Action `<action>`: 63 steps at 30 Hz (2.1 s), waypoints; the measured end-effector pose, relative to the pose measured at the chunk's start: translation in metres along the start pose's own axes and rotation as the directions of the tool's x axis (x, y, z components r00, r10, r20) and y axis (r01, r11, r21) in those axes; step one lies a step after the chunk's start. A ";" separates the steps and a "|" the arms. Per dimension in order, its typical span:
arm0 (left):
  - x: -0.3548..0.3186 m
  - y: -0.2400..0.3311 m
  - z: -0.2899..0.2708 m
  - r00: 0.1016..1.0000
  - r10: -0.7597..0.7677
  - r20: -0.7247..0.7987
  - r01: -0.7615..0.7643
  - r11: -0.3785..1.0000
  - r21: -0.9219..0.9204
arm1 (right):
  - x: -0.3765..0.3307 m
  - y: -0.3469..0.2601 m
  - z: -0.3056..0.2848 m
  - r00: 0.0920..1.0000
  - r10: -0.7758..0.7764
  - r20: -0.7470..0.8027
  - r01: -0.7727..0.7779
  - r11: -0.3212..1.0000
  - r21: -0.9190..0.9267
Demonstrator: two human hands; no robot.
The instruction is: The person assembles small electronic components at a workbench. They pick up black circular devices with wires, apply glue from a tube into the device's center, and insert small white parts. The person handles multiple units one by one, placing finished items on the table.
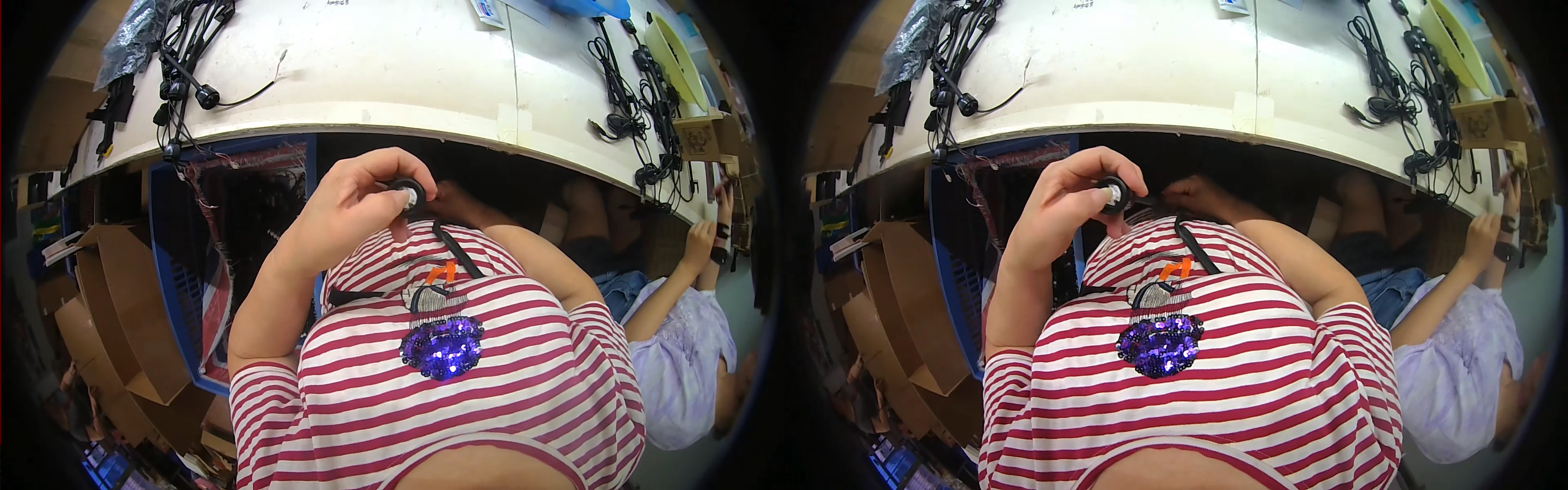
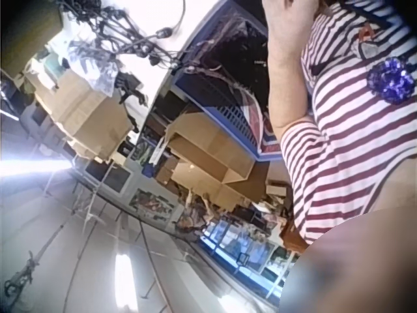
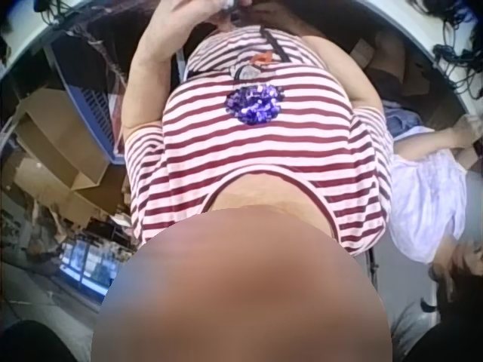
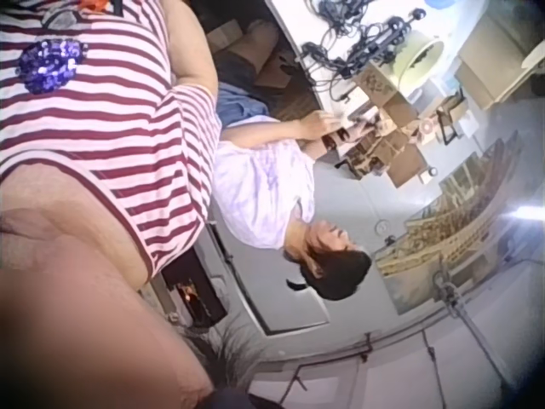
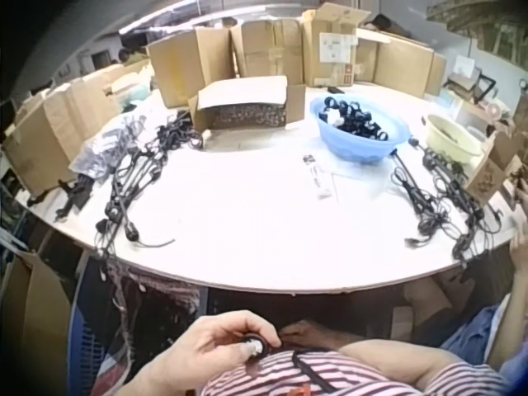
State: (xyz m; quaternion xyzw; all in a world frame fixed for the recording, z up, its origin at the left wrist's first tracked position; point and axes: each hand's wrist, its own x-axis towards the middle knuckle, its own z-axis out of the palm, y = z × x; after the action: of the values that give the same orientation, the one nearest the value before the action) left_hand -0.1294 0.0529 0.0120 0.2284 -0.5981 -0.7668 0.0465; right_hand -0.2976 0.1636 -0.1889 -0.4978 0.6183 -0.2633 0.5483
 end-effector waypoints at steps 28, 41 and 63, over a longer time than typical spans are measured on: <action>-0.008 -0.035 0.008 0.827 0.531 -0.186 -0.497 0.844 0.198 | 0.011 0.021 0.020 0.996 -0.049 -0.071 0.062 0.979 0.193; -0.014 -0.015 -0.010 0.957 0.285 -0.057 -0.290 0.947 -0.135 | 0.004 0.012 0.010 0.985 -0.016 -0.169 0.036 0.993 0.113; -0.004 -0.027 -0.007 0.995 0.082 0.048 -0.073 0.985 -0.157 | 0.005 0.017 0.003 0.975 -0.047 -0.216 0.076 0.989 0.129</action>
State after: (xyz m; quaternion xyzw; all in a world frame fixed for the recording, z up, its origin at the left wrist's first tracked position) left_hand -0.1173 0.0552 -0.0134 0.1797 -0.5464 -0.8143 0.0776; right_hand -0.2996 0.1663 -0.2069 -0.4469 0.6380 -0.3735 0.5037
